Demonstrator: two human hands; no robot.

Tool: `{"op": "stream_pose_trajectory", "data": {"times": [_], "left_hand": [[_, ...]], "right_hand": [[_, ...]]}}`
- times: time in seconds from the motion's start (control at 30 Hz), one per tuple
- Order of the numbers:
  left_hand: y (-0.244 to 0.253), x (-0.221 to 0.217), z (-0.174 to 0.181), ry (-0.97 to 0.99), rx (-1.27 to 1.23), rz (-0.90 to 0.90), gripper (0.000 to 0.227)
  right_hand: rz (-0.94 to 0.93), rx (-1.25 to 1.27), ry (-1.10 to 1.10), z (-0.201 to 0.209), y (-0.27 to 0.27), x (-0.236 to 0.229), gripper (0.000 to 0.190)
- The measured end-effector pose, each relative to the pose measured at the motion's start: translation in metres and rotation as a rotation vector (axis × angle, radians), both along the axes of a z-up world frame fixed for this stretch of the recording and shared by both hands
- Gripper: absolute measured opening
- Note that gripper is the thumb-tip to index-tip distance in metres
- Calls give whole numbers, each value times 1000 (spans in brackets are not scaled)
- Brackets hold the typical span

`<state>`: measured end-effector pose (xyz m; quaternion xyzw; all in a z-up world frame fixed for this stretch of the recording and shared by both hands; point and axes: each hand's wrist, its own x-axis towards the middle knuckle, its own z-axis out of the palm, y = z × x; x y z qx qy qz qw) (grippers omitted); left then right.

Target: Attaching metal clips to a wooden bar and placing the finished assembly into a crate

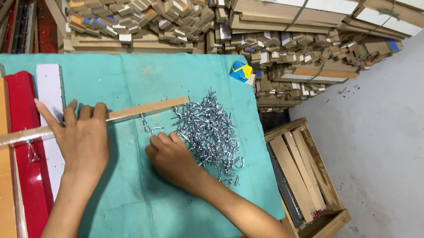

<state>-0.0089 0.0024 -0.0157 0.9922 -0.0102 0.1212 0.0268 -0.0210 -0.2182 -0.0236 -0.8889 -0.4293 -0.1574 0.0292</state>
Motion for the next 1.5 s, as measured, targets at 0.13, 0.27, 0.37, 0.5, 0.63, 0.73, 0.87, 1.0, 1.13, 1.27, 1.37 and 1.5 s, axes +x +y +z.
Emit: {"op": "stream_pose_trajectory", "data": {"times": [0.13,0.27,0.37,0.5,0.63,0.73,0.87,1.0,1.13,1.27,1.37,1.5], "left_hand": [[-4,-1,-11,-53,28,4,27],[-21,11,11,1,-140,-46,26],[-41,12,34,9,-205,-166,33],[-52,11,39,23,-237,-241,39],[-46,11,18,9,-239,-261,43],[-46,7,14,-37,-217,-259,46],[-46,8,9,-109,-208,-283,50],[-46,10,-2,-219,-135,-284,51],[-48,10,-4,-283,-138,-289,51],[-47,10,-5,-329,-129,-274,53],[-46,10,-5,-361,-105,-275,52],[-46,10,-5,-357,-102,-277,51]], "right_hand": [[-36,227,132,7,-2,0,11],[-232,518,357,-5,-16,17,9],[-307,617,402,10,-24,42,10],[-327,670,385,22,-30,59,10],[-423,666,407,12,-30,67,11],[-428,654,404,21,-21,70,11],[-417,630,375,22,-11,75,9],[-435,604,349,17,-9,76,9],[-432,590,304,15,-10,75,8],[-360,587,262,16,-7,76,7],[-304,468,104,13,-11,76,9],[-180,249,-77,22,-21,87,12]]}}
